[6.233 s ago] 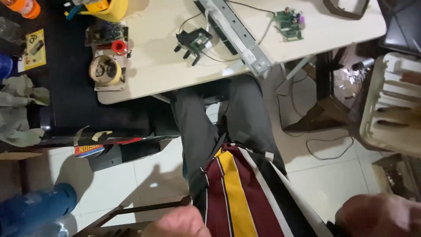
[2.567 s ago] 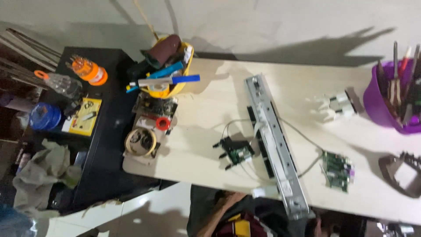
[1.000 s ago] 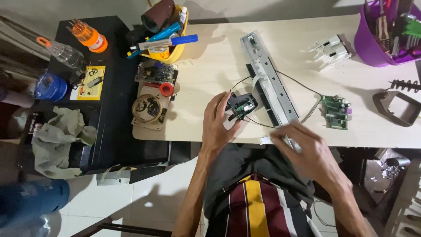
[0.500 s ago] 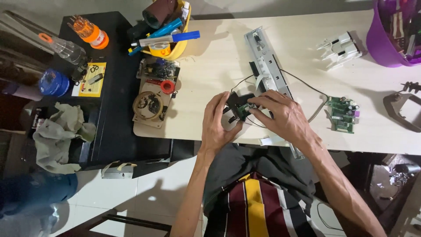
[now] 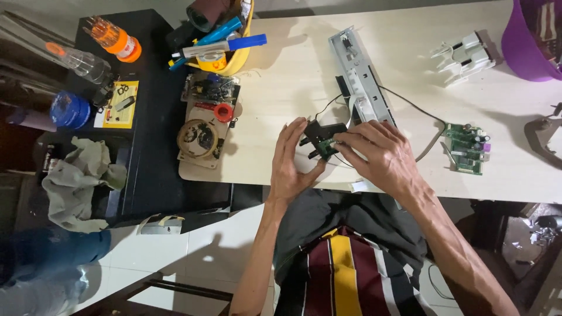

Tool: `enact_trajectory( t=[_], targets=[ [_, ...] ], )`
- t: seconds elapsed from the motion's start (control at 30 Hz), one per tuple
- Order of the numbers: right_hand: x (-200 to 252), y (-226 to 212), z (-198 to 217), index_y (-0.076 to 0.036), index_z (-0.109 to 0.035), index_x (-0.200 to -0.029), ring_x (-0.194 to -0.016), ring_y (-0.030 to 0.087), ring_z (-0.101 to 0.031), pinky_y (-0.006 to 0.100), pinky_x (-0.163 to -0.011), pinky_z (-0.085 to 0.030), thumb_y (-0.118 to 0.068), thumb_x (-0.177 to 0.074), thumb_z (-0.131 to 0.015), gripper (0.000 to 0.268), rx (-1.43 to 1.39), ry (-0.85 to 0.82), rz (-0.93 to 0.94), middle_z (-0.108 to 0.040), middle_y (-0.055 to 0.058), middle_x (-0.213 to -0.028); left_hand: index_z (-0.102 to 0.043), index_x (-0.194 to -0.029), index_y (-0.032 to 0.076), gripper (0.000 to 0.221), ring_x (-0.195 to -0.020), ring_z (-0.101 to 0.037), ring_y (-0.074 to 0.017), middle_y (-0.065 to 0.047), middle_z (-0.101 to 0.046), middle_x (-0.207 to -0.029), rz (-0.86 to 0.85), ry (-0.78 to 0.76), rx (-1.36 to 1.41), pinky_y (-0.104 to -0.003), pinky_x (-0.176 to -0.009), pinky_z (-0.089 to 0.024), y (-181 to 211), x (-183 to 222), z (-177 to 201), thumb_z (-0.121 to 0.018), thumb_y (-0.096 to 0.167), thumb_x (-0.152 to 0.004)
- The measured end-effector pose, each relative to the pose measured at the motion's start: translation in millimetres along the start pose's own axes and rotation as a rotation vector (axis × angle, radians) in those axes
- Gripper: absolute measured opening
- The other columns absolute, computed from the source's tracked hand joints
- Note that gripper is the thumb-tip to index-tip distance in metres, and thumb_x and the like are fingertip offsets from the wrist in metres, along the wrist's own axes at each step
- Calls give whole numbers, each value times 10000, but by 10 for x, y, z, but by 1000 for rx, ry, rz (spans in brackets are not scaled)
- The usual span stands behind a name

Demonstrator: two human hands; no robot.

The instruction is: Inspecting a small electronic component with a magnifying glass and attempting to mount it onto a metal frame.

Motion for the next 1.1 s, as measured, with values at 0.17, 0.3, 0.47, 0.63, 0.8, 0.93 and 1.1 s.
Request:
enact_trajectory(
  t=[0.17,0.3,0.47,0.63,0.8,0.93,1.1],
  targets=[
    [36,-21,-11,-103,-786,-1006,-866,246,-698,367,-808,-542,-128,-956,-775,57,70,68,109,-679,50,-941,-494,-1465,53,797,-1434,-476,-373,-161,-524,-1489,-6,20,68,-594,-1253,-293,-31,9,-12,-862,42,-758],
    [32,-13,-16,-104,-787,-1021,-851,240,-693,362,-796,-538,-116,-954,-773,69,75,95,122,-668,45,-940,-485,-1479,65,797,-1456,-444,-395,-154,-528,-1495,8,3,116,-629,-1254,-257,15,-17,6,-849,22,-771],
    [12,-59,36,-65,-782,-993,-849,292,-704,390,-795,-533,-112,-978,-749,59,54,107,130,-676,96,-924,-485,-1475,72,802,-1462,-432,-403,-150,-532,-1496,-1,1,106,-646,-1254,-245,35,-30,16,-851,1,-765],
    [104,-53,-1,-67,-782,-1043,-876,311,-700,418,-816,-531,-120,-980,-745,91,57,114,130,-669,108,-956,-508,-1454,62,785,-1454,-442,-412,-159,-540,-1481,-73,23,-1,-659,-1237,-261,3,-2,-13,-858,-19,-755],
    [143,-100,22,-69,-787,-1011,-835,314,-688,425,-794,-529,-111,-984,-728,77,46,127,137,-658,108,-912,-525,-1457,72,734,-1445,-446,-424,-168,-533,-1492,-211,90,-102,-676,-1201,-305,-136,115,-84,-843,11,-799],
    [165,-145,46,-96,-792,-1034,-821,296,-694,404,-778,-537,-97,-971,-740,82,29,154,121,-662,81,-911,-589,-1400,72,699,-1344,-556,-430,-188,-603,-1411,-354,168,-247,-667,-1138,-402,-201,184,-123,-868,29,-761],
    [207,-142,33,-90,-793,-1023,-841,291,-716,388,-774,-534,-93,-937,-793,86,3,163,41,-688,77,-901,-592,-1413,70,708,-1327,-577,-412,-181,-607,-1410,-351,165,-231,-622,-1139,-418,-40,112,-77,-880,68,-766]
  ],
)
Point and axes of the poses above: each hand's wrist, its own x-axis away from the middle knuckle, its own z-axis out of the back of the hand, y = z × x, the point moved 2 cm from there along -x, towards the middle knuckle
